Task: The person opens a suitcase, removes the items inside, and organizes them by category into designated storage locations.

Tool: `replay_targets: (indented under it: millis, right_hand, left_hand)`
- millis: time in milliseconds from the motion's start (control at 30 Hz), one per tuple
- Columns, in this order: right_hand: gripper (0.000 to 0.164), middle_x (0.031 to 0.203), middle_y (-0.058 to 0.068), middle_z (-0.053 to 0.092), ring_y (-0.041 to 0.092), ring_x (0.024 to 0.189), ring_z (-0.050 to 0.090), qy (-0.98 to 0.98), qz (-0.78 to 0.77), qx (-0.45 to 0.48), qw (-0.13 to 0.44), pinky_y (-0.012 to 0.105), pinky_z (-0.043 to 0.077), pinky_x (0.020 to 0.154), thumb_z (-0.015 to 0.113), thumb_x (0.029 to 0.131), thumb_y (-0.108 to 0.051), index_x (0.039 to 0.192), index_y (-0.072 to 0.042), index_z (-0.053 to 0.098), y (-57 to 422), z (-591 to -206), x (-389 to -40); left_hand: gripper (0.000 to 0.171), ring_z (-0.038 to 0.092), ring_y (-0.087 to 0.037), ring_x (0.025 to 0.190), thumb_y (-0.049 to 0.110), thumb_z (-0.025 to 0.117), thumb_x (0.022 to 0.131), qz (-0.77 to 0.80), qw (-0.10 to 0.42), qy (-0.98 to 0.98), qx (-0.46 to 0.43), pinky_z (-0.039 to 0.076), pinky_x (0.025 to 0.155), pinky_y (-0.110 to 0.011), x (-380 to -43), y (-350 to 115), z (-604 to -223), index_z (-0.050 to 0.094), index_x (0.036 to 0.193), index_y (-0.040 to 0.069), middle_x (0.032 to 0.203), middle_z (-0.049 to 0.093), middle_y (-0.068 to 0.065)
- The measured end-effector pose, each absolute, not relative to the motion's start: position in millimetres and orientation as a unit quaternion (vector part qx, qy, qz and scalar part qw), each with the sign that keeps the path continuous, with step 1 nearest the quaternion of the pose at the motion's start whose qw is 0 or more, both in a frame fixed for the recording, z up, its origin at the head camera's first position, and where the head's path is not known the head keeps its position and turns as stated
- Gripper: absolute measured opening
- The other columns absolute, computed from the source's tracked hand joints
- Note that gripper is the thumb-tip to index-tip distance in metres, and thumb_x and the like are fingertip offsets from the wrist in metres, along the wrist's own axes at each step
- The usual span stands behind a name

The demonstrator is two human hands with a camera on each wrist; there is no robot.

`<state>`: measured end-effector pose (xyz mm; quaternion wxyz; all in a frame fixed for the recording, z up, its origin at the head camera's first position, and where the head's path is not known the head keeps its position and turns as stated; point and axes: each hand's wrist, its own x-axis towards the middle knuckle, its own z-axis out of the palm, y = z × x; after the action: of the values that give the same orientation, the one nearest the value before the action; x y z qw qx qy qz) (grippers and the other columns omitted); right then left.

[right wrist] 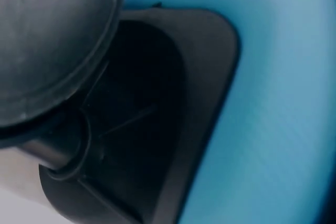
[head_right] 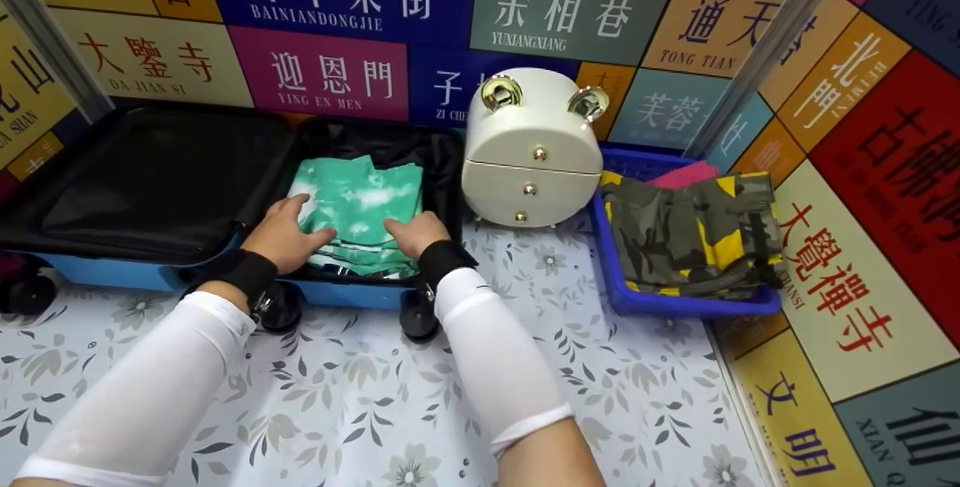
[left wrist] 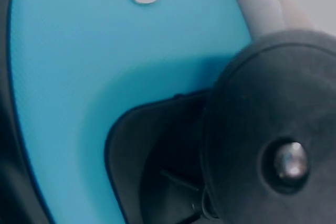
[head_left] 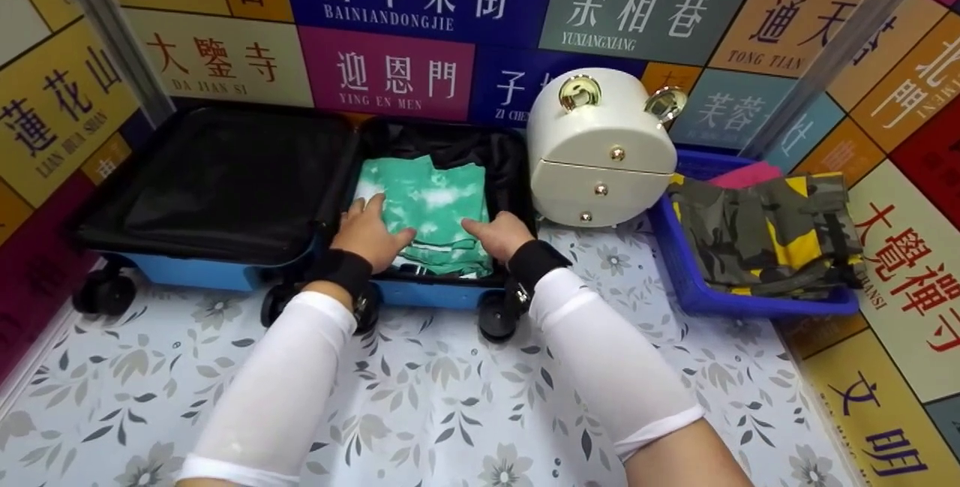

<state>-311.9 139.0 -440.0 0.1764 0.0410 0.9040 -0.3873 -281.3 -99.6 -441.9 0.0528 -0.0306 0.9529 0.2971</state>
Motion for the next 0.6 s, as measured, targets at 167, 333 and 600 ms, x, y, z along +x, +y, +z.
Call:
replay_targets:
  millis: [167,333,600]
  right_hand:
    - [0.082,0.153,0.020,0.054,0.034,0.130,0.061,0.902,-0.383,0.046,0.194,0.045,0.055,0.103,0.058,0.103,-0.057,0.157,0.002,0.043,137.2,-444.0,-315.7]
    - [0.073,0.143,0.019,0.063,0.031,0.123,0.064,0.912,-0.364,0.038,0.184,0.042,0.053,0.106,0.059,0.103,-0.056,0.146,0.003,0.056,136.3,-445.0,-316.8]
    - [0.063,0.128,0.018,0.066,0.026,0.097,0.066,0.914,-0.362,0.040,0.177,0.036,0.055,0.085,0.059,0.104,-0.052,0.136,0.002,0.064,134.3,-448.9,-321.6]
  left_hand:
    - [0.090,0.027,-0.046,0.158,0.054,0.060,0.101,0.316,0.065,0.945,-0.044,0.035,0.124,-0.058,-281.8,-99.3,-440.5,0.019,0.169,0.011,0.174,0.013,-0.027]
    - [0.092,0.029,-0.044,0.157,0.053,0.060,0.100,0.311,0.084,0.946,-0.045,0.035,0.124,-0.055,-284.1,-99.2,-442.3,0.018,0.169,0.009,0.173,0.014,-0.029]
    - [0.090,0.027,-0.050,0.156,0.055,0.061,0.100,0.269,0.099,0.958,-0.035,0.031,0.126,-0.059,-282.4,-97.1,-446.6,0.025,0.167,0.008,0.170,0.024,-0.029]
